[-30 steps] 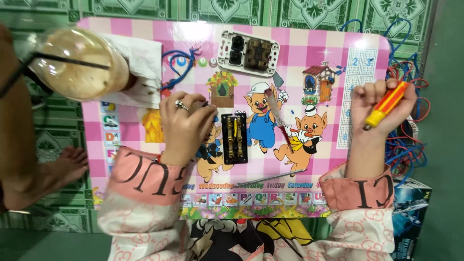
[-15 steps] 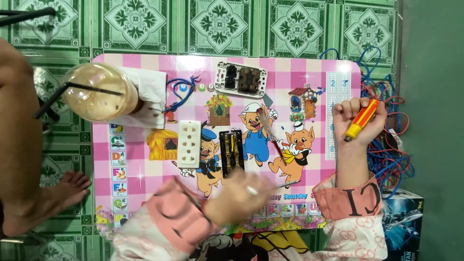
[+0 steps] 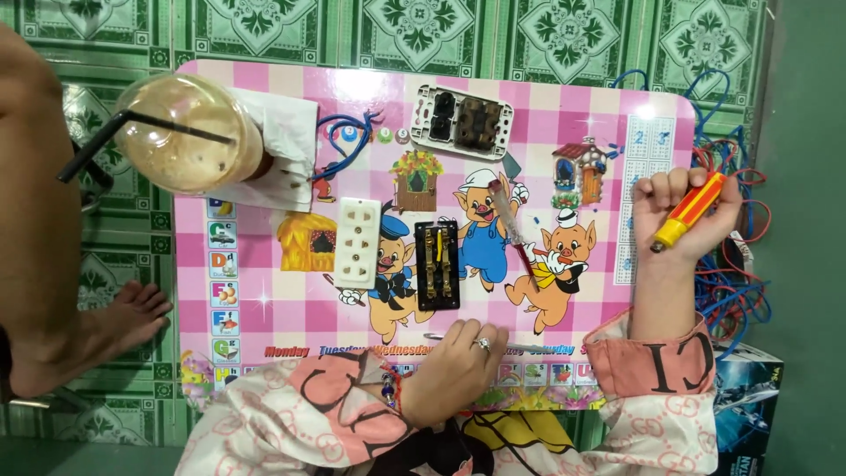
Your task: A person uses a screwdriver to adjust and inspect the internal components of a small electronic device on a table.
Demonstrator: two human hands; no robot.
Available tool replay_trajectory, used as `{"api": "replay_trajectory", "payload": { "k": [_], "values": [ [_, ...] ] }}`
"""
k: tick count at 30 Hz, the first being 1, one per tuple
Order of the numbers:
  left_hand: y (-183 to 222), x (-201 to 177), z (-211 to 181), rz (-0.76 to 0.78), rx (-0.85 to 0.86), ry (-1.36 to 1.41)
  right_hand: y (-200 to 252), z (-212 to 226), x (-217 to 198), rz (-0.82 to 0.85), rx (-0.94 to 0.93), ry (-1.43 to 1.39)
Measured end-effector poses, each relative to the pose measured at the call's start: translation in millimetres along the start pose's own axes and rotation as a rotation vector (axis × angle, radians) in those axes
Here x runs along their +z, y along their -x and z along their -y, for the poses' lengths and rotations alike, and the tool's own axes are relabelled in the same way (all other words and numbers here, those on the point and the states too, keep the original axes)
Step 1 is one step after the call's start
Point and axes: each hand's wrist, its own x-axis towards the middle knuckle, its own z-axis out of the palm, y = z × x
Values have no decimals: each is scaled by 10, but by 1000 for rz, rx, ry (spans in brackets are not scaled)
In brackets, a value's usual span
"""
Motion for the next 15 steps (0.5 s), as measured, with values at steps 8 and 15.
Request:
{"api": "replay_trajectory", "payload": {
  "k": [8,15],
  "values": [
    [33,-346,201,378,-194,1103,51,28,-93,24,-1,41],
    [335,21,482,582,-381,2052,506,-255,401,150,20,297]
  ]
}}
